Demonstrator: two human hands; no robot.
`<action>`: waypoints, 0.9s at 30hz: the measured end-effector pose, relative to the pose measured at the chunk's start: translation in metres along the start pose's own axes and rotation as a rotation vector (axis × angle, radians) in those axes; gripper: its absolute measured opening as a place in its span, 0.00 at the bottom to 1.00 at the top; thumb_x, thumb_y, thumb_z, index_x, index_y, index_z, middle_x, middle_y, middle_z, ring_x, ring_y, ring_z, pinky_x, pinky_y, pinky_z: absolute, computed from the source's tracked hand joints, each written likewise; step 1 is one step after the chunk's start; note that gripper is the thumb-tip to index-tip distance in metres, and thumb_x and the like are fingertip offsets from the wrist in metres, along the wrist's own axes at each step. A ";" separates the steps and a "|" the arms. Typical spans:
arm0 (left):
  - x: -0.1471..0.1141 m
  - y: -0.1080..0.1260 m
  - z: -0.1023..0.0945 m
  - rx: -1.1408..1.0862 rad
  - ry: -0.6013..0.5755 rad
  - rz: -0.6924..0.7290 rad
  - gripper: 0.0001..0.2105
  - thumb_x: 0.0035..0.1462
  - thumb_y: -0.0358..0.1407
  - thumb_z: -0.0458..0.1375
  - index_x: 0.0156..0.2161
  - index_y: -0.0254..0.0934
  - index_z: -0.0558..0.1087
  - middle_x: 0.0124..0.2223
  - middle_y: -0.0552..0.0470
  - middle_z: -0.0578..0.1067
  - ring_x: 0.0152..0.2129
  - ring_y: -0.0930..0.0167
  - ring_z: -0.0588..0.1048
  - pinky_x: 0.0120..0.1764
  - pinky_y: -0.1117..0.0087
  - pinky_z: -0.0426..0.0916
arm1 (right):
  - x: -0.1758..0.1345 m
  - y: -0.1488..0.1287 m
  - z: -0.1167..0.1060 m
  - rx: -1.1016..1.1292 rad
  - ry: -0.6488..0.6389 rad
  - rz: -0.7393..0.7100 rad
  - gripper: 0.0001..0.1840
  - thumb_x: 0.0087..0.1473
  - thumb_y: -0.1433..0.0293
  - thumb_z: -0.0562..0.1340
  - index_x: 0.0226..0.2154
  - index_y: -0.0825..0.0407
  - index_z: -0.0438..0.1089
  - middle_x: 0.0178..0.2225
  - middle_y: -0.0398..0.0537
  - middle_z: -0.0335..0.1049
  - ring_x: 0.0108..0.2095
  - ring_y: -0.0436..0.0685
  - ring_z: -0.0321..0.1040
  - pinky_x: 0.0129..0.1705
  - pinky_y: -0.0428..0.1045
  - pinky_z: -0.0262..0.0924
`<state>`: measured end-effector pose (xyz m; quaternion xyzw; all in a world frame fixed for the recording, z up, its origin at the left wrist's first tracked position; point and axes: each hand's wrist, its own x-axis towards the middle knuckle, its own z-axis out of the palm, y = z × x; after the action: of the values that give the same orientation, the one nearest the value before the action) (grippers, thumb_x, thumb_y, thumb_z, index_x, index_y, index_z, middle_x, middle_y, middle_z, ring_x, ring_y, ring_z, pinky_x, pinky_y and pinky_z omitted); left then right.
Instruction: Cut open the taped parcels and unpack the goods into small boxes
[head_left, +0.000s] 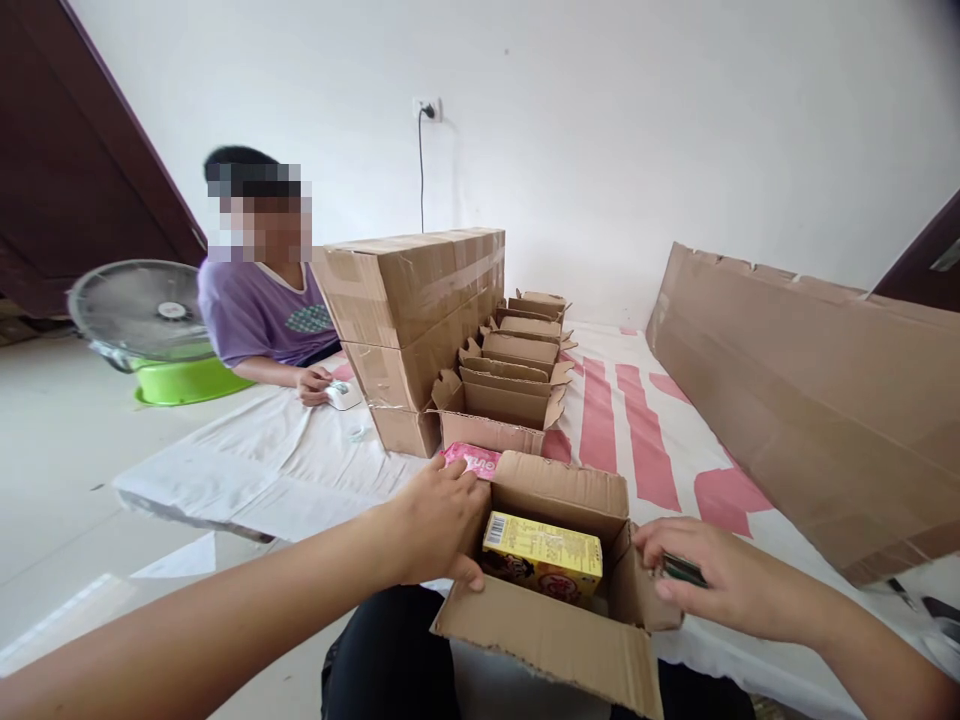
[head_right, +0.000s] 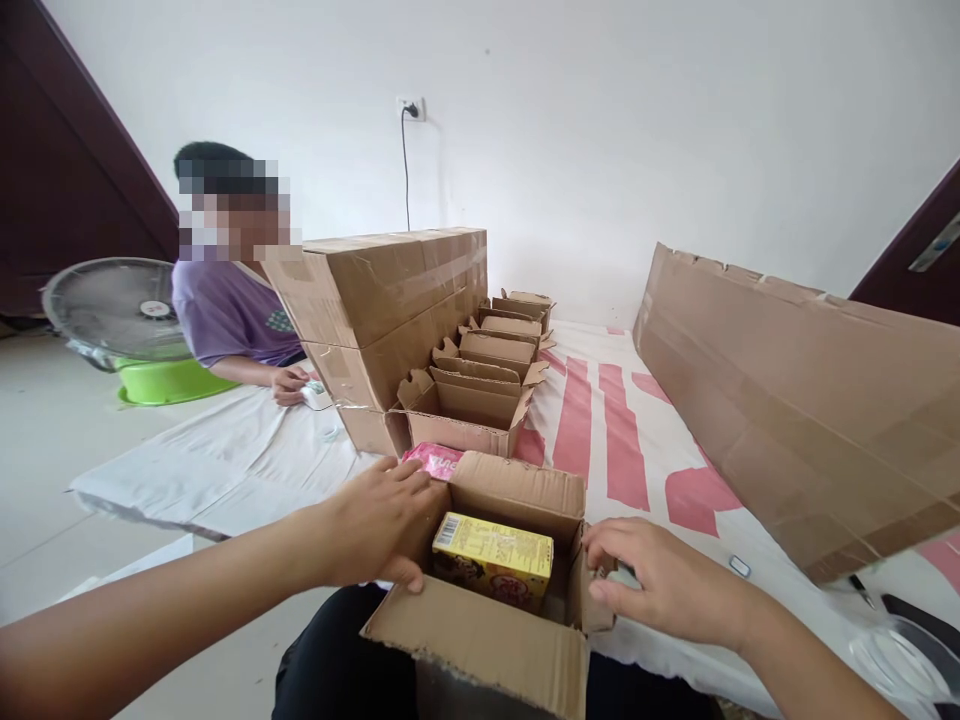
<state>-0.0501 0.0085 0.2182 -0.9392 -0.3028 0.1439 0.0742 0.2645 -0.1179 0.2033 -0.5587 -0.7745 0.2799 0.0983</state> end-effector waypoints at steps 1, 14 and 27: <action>-0.002 -0.002 0.002 -0.044 -0.031 0.004 0.43 0.42 0.63 0.63 0.55 0.28 0.70 0.52 0.32 0.75 0.50 0.48 0.71 0.52 0.51 0.62 | -0.002 0.003 0.000 0.009 -0.019 0.021 0.06 0.55 0.64 0.62 0.36 0.47 0.68 0.51 0.47 0.70 0.51 0.60 0.66 0.52 0.53 0.61; 0.013 0.010 0.040 -0.121 -0.034 -0.002 0.48 0.40 0.50 0.71 0.63 0.29 0.61 0.59 0.26 0.69 0.56 0.47 0.69 0.55 0.51 0.62 | 0.012 0.007 0.033 -0.086 0.121 0.005 0.10 0.46 0.79 0.61 0.30 0.48 0.64 0.47 0.45 0.66 0.42 0.56 0.70 0.44 0.51 0.65; 0.017 0.026 0.041 -0.068 0.023 -0.118 0.45 0.46 0.55 0.66 0.63 0.27 0.62 0.55 0.29 0.73 0.50 0.50 0.72 0.50 0.55 0.66 | 0.047 -0.011 0.022 -0.273 0.239 -0.008 0.11 0.56 0.72 0.61 0.43 0.51 0.70 0.44 0.51 0.74 0.45 0.62 0.69 0.49 0.59 0.62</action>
<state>-0.0351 -0.0002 0.1695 -0.9232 -0.3616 0.1181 0.0539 0.2287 -0.0840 0.1836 -0.5930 -0.7904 0.1031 0.1140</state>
